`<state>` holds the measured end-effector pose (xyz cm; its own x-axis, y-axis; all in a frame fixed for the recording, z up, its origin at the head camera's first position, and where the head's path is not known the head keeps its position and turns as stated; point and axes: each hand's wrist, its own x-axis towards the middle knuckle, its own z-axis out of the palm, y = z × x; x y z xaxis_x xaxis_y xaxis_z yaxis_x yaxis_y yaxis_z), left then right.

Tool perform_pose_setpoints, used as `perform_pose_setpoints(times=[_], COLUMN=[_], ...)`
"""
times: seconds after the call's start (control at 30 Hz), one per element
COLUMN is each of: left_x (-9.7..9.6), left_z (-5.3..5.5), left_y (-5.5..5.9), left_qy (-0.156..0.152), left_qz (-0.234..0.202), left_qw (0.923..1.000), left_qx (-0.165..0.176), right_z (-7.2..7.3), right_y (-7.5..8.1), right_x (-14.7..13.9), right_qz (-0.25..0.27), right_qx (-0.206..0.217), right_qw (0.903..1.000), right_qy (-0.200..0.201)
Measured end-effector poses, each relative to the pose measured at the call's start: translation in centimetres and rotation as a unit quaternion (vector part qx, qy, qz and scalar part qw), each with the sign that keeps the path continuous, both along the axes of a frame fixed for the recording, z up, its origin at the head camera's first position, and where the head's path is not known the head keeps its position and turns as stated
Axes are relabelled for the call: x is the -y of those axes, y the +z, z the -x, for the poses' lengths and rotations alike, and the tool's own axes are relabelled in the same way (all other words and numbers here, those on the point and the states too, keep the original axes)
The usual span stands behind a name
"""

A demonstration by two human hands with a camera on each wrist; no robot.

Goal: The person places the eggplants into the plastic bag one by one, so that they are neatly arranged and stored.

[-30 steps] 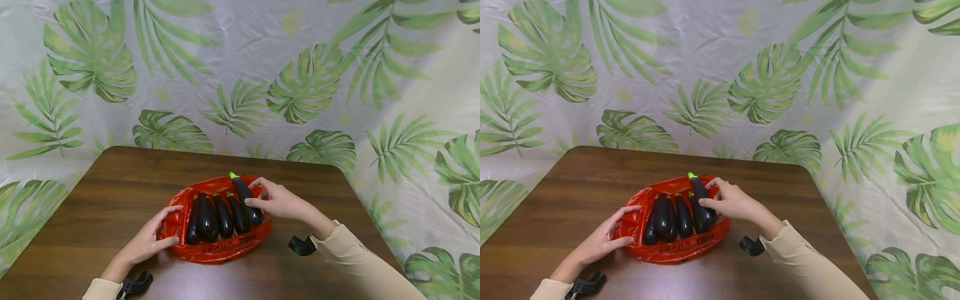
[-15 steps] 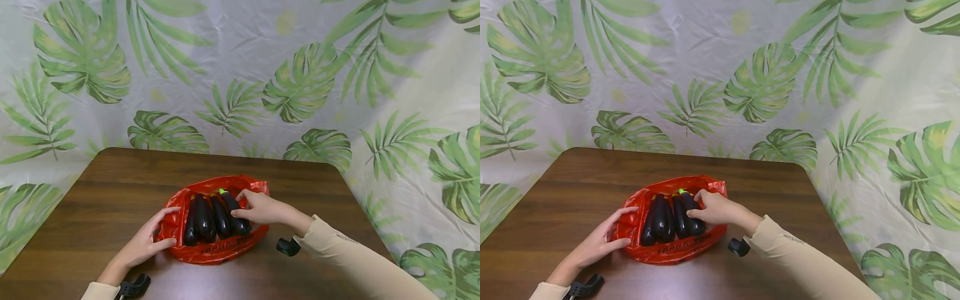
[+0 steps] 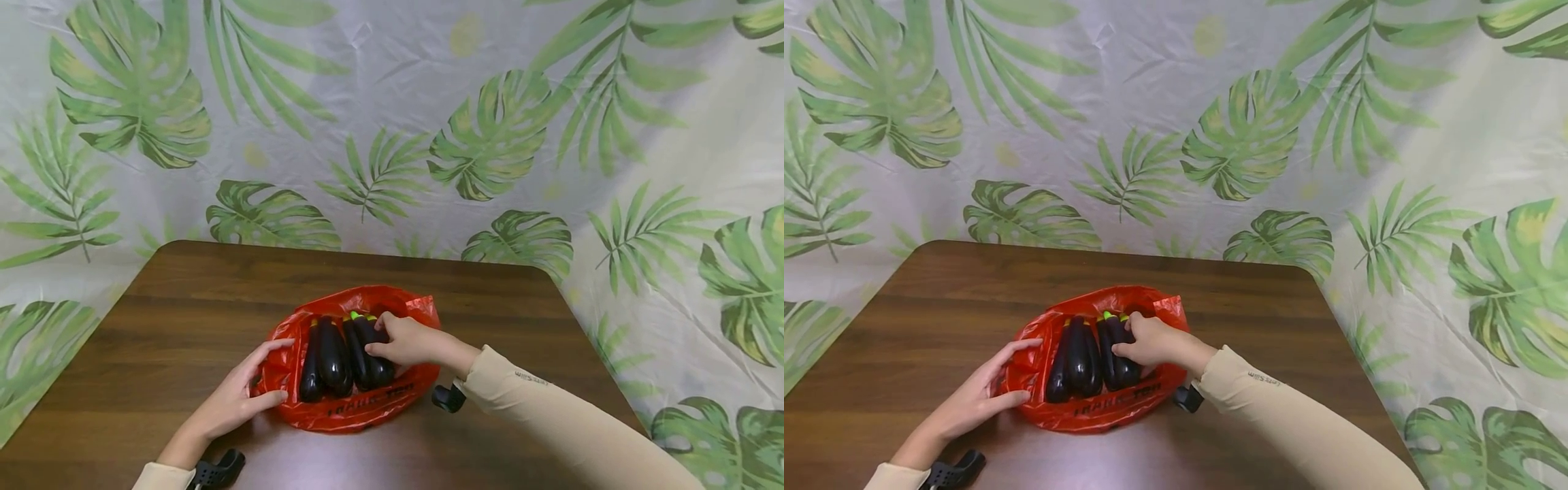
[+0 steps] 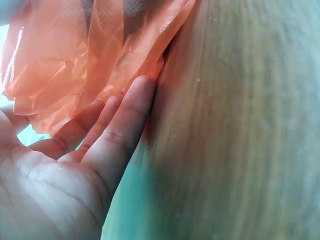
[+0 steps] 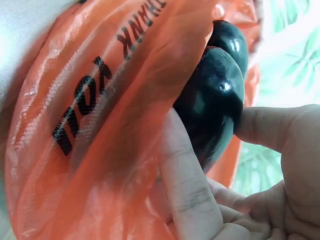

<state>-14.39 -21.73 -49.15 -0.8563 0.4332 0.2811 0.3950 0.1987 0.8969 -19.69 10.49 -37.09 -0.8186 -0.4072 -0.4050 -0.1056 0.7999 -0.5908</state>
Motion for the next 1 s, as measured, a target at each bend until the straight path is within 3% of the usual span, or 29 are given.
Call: perform_pose_setpoints(times=[0.37, 1.0], left_x=[0.0, -0.2], left_z=[0.1, -0.1], left_y=[-0.2, 0.3], left_qy=[-0.001, 0.003], left_qz=[-0.001, 0.007], left_qw=[1.0000, 1.0000], left_qx=[0.003, 0.003], right_z=[1.0, 1.1], right_y=[0.0, 1.0], right_x=[0.9, 1.1], right_qz=[-0.025, -0.130], right_qx=[0.016, 0.003], right_qw=[0.9995, 0.9913], right_qy=[-0.011, 0.022])
